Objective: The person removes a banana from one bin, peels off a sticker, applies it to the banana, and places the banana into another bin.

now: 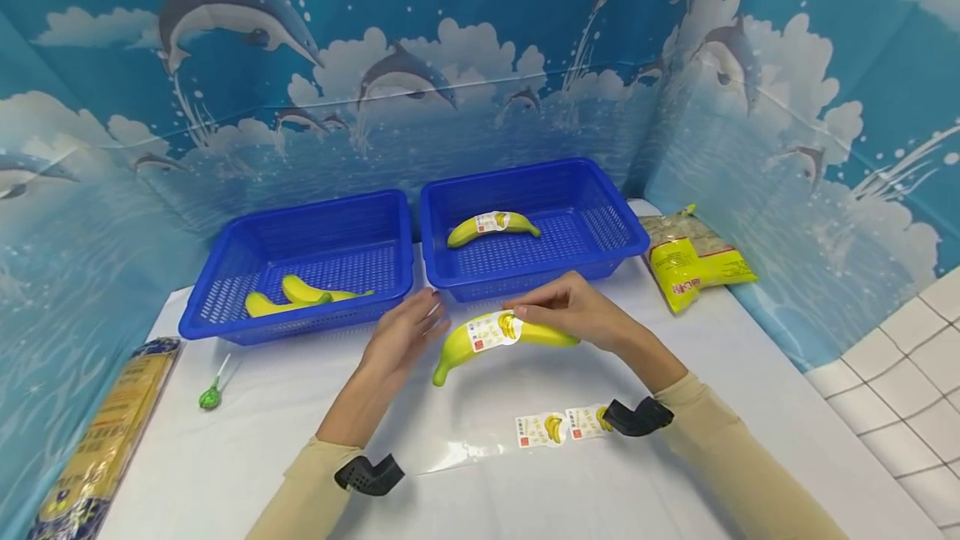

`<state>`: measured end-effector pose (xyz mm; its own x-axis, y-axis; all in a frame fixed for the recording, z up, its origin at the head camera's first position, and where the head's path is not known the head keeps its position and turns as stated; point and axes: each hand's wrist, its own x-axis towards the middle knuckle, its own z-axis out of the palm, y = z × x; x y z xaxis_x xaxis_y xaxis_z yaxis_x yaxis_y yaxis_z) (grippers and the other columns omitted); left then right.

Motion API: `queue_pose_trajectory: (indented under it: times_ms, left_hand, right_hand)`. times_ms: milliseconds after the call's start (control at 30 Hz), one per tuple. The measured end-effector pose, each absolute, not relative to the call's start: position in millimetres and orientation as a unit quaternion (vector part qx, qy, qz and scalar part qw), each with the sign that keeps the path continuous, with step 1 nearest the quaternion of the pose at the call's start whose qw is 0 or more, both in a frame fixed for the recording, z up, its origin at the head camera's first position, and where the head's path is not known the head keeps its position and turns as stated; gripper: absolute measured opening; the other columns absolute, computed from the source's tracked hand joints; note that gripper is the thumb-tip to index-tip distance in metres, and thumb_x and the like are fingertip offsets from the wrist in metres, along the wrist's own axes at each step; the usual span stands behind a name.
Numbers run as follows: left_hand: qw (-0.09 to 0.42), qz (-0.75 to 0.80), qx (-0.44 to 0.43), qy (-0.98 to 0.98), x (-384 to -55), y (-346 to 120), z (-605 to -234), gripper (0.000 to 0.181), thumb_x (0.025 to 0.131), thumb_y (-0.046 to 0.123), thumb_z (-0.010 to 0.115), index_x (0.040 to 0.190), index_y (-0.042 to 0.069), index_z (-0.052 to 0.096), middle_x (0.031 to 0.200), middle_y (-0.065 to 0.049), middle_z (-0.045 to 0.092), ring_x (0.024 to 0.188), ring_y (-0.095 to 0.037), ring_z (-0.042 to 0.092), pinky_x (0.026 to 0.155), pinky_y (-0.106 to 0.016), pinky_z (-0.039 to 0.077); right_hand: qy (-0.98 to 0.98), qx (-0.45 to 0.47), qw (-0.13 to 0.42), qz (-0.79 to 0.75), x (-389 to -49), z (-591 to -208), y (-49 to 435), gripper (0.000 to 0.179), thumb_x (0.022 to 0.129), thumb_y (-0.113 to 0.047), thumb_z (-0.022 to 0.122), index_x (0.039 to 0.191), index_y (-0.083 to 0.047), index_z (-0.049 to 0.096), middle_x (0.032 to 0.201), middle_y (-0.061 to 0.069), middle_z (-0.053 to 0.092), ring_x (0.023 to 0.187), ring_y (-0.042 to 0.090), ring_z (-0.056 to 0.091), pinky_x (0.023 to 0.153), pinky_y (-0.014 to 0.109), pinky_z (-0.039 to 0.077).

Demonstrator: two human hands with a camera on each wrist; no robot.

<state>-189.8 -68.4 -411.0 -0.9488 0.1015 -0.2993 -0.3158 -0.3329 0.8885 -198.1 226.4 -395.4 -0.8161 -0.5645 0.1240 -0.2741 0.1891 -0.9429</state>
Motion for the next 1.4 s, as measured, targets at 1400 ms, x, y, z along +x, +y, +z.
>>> queue_pose_trajectory:
  times_ms: [1400]
  left_hand:
    - [0.052, 0.882, -0.152, 0.442, -223, -34, -417, 0.047, 0.113, 0.0, 0.048, 0.158, -0.011, 0.043, 0.135, -0.018, 0.05, 0.117, -0.019, 0.051, 0.105, -0.022, 0.052]
  right_hand:
    - [0.78, -0.202, 0.155, -0.572, -291, -289, 220, 0.031, 0.11, -0.02, 0.065, 0.134, -0.005, 0.076, 0.128, 0.011, 0.077, 0.085, 0.021, 0.07, 0.064, 0.023, 0.058]
